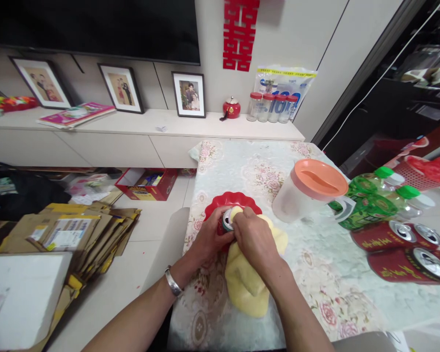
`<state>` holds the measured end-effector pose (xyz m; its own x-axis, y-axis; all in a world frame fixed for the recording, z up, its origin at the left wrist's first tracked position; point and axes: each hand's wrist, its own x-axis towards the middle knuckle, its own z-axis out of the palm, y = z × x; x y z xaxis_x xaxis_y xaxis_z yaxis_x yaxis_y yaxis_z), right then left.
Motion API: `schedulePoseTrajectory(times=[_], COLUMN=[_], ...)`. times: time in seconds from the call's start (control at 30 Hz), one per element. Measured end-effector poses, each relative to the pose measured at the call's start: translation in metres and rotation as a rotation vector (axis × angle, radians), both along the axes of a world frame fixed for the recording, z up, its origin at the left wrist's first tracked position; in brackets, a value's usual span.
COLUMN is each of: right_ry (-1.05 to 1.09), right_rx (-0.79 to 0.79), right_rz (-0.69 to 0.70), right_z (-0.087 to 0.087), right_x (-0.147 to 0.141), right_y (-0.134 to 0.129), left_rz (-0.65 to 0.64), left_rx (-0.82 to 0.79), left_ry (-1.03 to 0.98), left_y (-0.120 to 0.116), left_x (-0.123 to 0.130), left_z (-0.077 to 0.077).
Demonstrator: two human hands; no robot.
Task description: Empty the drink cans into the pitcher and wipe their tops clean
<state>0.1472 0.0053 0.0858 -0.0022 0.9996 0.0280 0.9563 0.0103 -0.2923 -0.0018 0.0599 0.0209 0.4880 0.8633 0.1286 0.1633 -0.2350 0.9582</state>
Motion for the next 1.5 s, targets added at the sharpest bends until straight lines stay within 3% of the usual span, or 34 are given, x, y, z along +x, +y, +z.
schedulePoseTrajectory(times=[0.17,0.43,0.67,1.0,1.27,1.5], right_ry=[0.250,0.368,0.352,0.154,0.347,0.424], right_rx=[0.052,0.279,0.213,0.023,0.220,0.382], right_rz=[0.136,-0.252,-0.281,-0.283,-0.315,-0.340], right_z=[-0.008,-0.038,-0.063,-0.066,-0.065,-0.067], right_x=[0.018,0.022,0.019,0.004,0.006,0.001], right_y=[-0.010,-0.010,-0.002,0.001,-0.015,-0.015], left_rz=[-0.007,-0.022,-0.023,0.039,0.050,0.026], left_rx=[0.000,-0.012,0.003,0.056,0.120,0.030], left_ry=[-0.006,-0.024,-0.015,0.010,0.003,-0.019], left_y=[-0.001,-0.001,-0.002,-0.004,-0.002,-0.002], left_x=[-0.001,-0.002,-0.002,-0.002,-0.001,-0.003], left_z=[0.000,0.003,0.003,-0.002,-0.007,-0.005])
